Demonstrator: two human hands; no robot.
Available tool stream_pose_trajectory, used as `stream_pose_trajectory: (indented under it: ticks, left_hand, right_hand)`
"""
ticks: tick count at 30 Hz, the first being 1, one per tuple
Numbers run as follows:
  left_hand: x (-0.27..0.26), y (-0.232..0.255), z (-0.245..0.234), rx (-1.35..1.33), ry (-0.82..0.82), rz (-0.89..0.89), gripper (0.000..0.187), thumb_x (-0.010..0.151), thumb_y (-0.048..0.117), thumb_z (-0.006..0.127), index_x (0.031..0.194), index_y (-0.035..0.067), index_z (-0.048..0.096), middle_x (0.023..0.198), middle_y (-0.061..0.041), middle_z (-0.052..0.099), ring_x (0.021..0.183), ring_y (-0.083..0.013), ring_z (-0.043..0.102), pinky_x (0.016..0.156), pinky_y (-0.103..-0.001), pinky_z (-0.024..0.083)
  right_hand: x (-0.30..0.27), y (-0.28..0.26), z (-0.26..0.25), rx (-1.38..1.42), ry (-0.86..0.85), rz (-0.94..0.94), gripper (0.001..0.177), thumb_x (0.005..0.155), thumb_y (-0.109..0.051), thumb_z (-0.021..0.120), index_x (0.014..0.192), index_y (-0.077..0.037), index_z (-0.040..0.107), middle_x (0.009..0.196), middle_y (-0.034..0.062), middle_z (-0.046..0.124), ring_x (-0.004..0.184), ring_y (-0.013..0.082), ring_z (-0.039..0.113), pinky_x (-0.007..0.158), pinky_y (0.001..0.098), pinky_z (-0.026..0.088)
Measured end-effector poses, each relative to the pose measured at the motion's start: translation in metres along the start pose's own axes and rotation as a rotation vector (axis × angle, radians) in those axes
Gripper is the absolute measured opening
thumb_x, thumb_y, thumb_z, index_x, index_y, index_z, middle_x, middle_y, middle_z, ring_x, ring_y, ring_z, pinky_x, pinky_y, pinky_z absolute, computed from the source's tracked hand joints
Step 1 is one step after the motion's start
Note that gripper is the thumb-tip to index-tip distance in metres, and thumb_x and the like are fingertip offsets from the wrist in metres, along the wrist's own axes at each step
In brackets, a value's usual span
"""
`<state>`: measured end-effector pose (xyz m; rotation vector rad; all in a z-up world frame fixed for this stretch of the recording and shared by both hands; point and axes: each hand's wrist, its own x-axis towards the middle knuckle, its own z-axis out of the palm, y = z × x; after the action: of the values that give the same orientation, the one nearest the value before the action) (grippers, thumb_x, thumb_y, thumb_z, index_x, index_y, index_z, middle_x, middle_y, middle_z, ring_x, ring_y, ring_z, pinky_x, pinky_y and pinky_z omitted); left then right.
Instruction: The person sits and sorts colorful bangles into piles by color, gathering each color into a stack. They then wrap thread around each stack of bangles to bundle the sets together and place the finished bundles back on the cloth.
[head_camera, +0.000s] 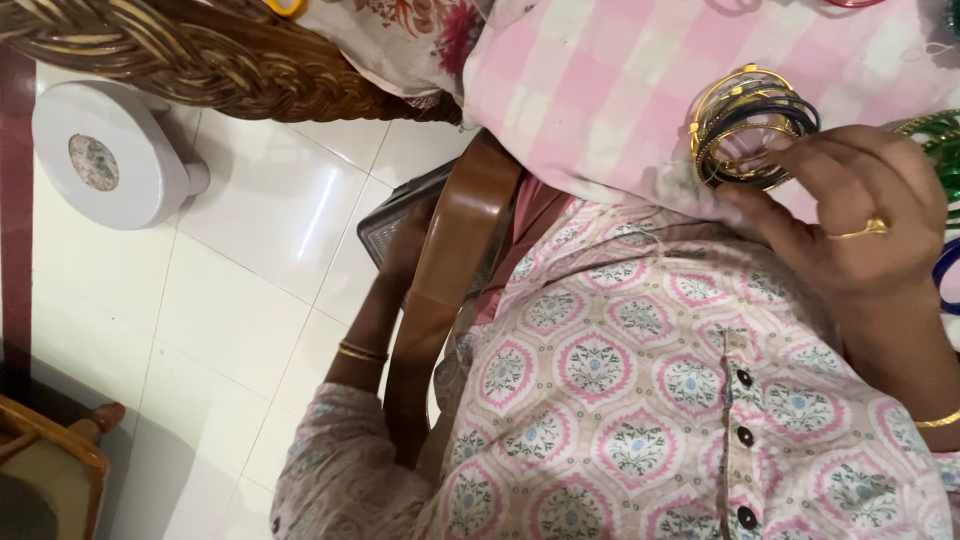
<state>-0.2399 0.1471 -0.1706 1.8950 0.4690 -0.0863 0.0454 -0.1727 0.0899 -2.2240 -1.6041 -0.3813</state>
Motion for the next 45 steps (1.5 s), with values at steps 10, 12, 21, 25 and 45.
stream_pose_trajectory:
  ticks: [10, 12, 21, 25, 45]
  left_hand:
    - [0.012, -0.059, 0.011, 0.248, -0.048, -0.043, 0.035, 0.095, 0.031, 0.065, 0.12, 0.007, 0.068, 0.12, -0.02, 0.068, 0.113, -0.0421, 0.063, 0.089, -0.048, 0.054]
    - [0.017, -0.049, -0.009, 0.375, -0.048, -0.014, 0.022, 0.09, 0.02, 0.07, 0.107, 0.006, 0.069, 0.108, -0.019, 0.068, 0.103, -0.0409, 0.064, 0.083, -0.047, 0.055]
    - [-0.017, 0.231, -0.118, 0.694, 0.28, -0.149, 0.017, 0.09, 0.02, 0.079, 0.099, 0.007, 0.076, 0.103, -0.011, 0.073, 0.071, -0.0308, 0.066, 0.065, -0.041, 0.05]
    - [0.06, 0.313, -0.041, 0.41, 0.058, 0.33, 0.009, 0.091, 0.014, 0.073, 0.099, 0.01, 0.073, 0.099, -0.007, 0.07, 0.094, -0.0293, 0.068, 0.079, -0.039, 0.053]
    - [0.157, 0.303, 0.033, 0.335, 0.037, 0.367, 0.039, 0.087, -0.002, 0.069, 0.124, 0.011, 0.069, 0.114, -0.009, 0.066, 0.108, -0.0334, 0.062, 0.092, -0.044, 0.05]
  right_hand:
    - [-0.011, 0.0, 0.005, 0.01, 0.046, 0.084, 0.041, 0.085, -0.012, 0.094, 0.108, 0.001, 0.062, 0.096, 0.0134, 0.07, 0.095, 0.0319, 0.068, 0.081, 0.0415, 0.055]
    - [-0.013, 0.0, 0.002, 0.014, 0.05, 0.103, 0.041, 0.084, -0.01, 0.093, 0.107, 0.001, 0.061, 0.098, 0.0133, 0.07, 0.096, 0.0319, 0.067, 0.082, 0.0426, 0.055]
    - [-0.02, 0.014, 0.0, 0.108, 0.183, 0.213, 0.037, 0.088, 0.005, 0.092, 0.11, 0.0, 0.063, 0.101, 0.0126, 0.071, 0.094, 0.0299, 0.069, 0.072, 0.0364, 0.053]
    - [-0.019, 0.016, 0.002, 0.096, 0.153, 0.239, 0.036, 0.092, 0.0, 0.088, 0.119, -0.001, 0.065, 0.108, 0.0101, 0.072, 0.096, 0.0276, 0.069, 0.08, 0.038, 0.053]
    - [0.031, 0.025, 0.024, 0.268, -0.115, 0.398, 0.034, 0.089, -0.02, 0.083, 0.118, -0.01, 0.068, 0.111, 0.0028, 0.075, 0.124, 0.0299, 0.058, 0.106, 0.0478, 0.037]
